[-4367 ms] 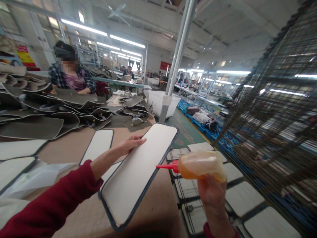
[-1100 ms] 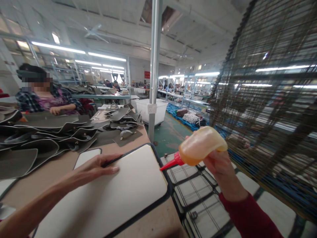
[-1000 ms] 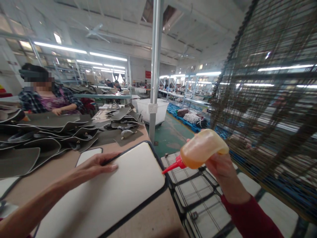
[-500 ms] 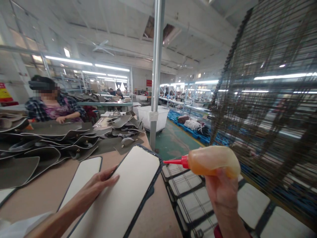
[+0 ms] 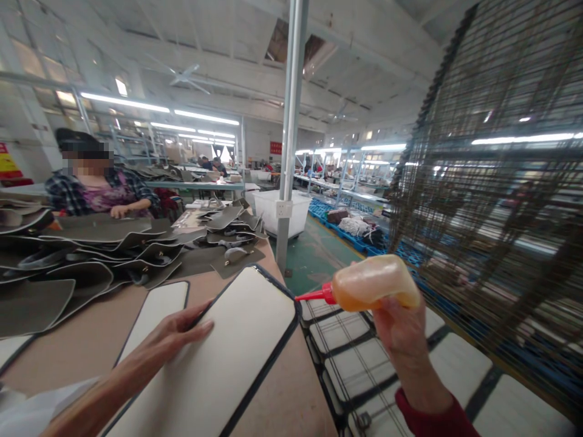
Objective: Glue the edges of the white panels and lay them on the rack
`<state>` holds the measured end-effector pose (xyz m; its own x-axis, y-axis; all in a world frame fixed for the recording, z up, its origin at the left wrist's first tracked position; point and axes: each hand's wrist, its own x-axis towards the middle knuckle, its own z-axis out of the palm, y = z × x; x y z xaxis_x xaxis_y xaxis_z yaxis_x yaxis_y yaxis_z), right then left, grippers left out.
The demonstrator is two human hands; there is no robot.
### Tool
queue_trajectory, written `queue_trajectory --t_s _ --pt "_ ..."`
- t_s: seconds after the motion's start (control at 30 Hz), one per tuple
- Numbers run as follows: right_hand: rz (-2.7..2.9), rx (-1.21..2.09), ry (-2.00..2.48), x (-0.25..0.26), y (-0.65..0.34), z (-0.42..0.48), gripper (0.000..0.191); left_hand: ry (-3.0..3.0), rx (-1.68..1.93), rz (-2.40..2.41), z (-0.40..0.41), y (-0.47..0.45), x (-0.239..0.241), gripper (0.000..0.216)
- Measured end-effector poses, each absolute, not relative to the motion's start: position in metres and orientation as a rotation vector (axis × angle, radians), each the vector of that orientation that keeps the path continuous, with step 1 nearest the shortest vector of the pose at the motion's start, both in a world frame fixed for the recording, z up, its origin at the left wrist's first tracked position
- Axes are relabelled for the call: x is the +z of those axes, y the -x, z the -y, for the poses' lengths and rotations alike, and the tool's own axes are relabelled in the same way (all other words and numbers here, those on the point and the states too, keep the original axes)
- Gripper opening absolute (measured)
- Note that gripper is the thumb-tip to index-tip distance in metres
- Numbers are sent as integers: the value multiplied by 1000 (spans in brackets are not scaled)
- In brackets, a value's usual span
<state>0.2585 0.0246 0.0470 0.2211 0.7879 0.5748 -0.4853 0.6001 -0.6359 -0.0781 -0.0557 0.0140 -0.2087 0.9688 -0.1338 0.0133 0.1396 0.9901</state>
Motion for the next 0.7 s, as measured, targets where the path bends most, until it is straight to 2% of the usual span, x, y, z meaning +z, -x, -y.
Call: queue_trajectory --t_s 0.23,0.53,0.7 --pt "1056 990 322 44 -258 -13 55 -1049 1266 -1459 55 79 14 59" --pt "885 845 429 33 -253 -25 55 -982 1165 -1273 51 69 18 58" --pt "969 1121 395 12 -242 -10 56 -895 1203 -1279 41 72 5 65"
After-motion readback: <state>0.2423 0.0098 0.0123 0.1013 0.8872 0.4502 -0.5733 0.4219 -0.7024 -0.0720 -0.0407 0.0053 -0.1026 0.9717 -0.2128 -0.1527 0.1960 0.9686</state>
